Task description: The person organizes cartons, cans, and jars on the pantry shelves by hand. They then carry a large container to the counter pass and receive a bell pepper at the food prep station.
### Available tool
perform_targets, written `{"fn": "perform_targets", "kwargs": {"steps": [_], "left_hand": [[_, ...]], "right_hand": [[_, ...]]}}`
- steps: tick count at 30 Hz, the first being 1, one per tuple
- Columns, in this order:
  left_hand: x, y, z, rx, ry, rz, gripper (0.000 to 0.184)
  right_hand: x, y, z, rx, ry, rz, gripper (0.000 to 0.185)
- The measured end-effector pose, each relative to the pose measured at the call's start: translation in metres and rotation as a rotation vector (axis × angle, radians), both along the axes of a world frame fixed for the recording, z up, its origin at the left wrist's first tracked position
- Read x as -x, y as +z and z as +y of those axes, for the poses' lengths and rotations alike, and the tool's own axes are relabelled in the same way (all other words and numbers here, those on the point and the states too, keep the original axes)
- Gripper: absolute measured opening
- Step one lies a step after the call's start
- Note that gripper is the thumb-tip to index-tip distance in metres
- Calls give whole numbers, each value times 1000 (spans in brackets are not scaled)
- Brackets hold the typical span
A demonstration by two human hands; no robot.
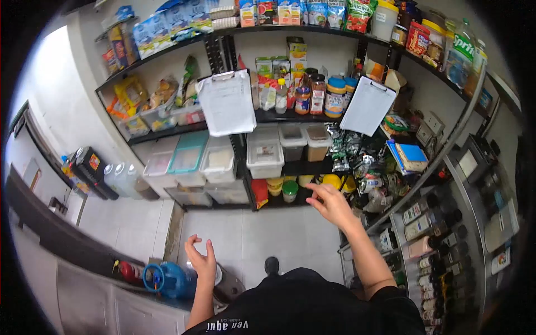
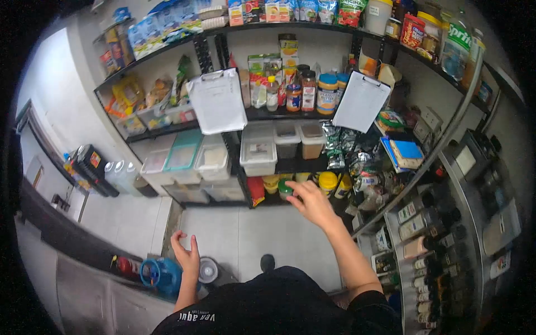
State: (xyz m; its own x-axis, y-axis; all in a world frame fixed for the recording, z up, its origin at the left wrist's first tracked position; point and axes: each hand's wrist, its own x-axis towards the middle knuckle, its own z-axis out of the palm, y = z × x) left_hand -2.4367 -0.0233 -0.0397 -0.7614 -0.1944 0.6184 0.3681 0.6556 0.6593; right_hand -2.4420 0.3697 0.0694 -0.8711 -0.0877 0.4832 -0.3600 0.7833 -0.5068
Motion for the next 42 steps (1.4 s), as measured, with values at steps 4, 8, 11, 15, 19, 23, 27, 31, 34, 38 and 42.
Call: {"fn": "perform_targets", "kwargs": {"steps": [4,8,11,15,19,23,27,31,34,38,42], "left_hand": [[114,13,50,-220,-182,-41,43],[214,17,115,-75,-497,-44,47],[263,42,171,-8,-620,-20,50],[319,55,233,21,-692,52,54],[357,61,287,-3,-633,-9,58],[412,124,355,60,-624,170,53],[470,187,429,272,-704,356,47],[507,211,490,333,-679,283,46],[525,209,511,352,-666,231,45],[541,187,513,492,-760,200,45],[538,177,510,393,-783,184,42]], "right_hand": [[84,-13,28,-37,-33,-55,33],[155,-6,66,-76,-99,-39,28],[191,4,104,-51,-204,36,26],[242,11,171,29,-339,98,26],[310,41,229,95,-434,233,24],[379,74,268,55,-461,456,26],[422,64,289,-114,-490,493,39],[424,33,299,-141,-484,405,43],[415,29,305,-90,-432,408,45],[401,20,301,-48,-405,446,44],[391,-2,298,-60,-445,512,55]]}}
